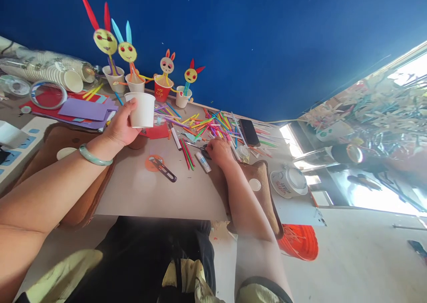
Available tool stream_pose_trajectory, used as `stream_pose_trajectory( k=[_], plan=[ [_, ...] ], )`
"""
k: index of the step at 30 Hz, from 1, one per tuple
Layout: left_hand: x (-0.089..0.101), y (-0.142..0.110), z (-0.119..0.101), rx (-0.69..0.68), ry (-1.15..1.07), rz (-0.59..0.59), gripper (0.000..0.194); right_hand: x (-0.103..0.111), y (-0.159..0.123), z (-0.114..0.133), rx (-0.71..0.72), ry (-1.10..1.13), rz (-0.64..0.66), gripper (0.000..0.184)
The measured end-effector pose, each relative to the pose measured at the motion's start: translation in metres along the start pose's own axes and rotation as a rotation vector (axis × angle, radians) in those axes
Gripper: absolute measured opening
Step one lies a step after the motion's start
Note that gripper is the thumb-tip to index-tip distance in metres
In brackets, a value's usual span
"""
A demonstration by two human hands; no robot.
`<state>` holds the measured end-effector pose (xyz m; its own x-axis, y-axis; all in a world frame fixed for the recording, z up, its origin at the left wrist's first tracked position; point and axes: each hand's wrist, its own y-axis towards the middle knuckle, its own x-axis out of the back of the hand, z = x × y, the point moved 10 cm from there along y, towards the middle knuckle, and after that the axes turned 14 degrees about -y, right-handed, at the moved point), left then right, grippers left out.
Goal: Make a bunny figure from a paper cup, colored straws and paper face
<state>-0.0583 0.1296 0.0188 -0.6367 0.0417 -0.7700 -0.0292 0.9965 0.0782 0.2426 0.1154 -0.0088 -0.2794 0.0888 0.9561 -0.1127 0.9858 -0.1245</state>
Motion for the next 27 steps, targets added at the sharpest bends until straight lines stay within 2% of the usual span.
stream_pose_trajectory(
  k=[4,6,8,11,14,16,18,19,23,27],
  plan=[
    [-0.001,-0.001,-0.001,0.001,-0.017,-0.002,0.049,0.001,-0.003,0.005,0.044,-0.052,0.061,0.022],
    [-0.001,-0.001,-0.002,0.003,-0.018,0.000,0.048,0.004,-0.007,0.007,0.048,-0.100,0.044,0.024],
    [-0.001,-0.001,-0.002,0.010,-0.011,0.000,0.046,0.014,-0.013,0.008,0.028,-0.168,-0.046,0.026],
    [0.000,0.001,-0.002,0.002,0.005,-0.006,0.044,0.037,-0.028,0.007,0.011,-0.236,-0.266,0.027],
    [0.002,0.003,-0.001,-0.013,0.026,-0.020,0.045,0.064,-0.049,0.000,-0.019,-0.195,-0.503,0.027],
    [0.002,0.003,0.000,-0.014,0.042,-0.025,0.048,0.077,-0.061,-0.007,-0.072,-0.141,-0.588,0.026],
    [0.002,0.003,0.000,-0.016,0.053,-0.023,0.049,0.079,-0.065,-0.003,-0.060,-0.079,-0.553,0.023],
    [0.001,0.003,-0.001,-0.018,0.053,-0.019,0.049,0.077,-0.065,0.005,-0.009,-0.045,-0.501,0.021],
    [0.001,0.004,-0.002,-0.030,0.053,-0.001,0.053,0.058,-0.066,0.060,0.263,0.054,-0.285,0.015],
    [0.004,0.007,-0.002,-0.039,0.045,0.005,0.055,0.043,-0.062,0.085,0.299,0.071,-0.217,0.013]
  ],
)
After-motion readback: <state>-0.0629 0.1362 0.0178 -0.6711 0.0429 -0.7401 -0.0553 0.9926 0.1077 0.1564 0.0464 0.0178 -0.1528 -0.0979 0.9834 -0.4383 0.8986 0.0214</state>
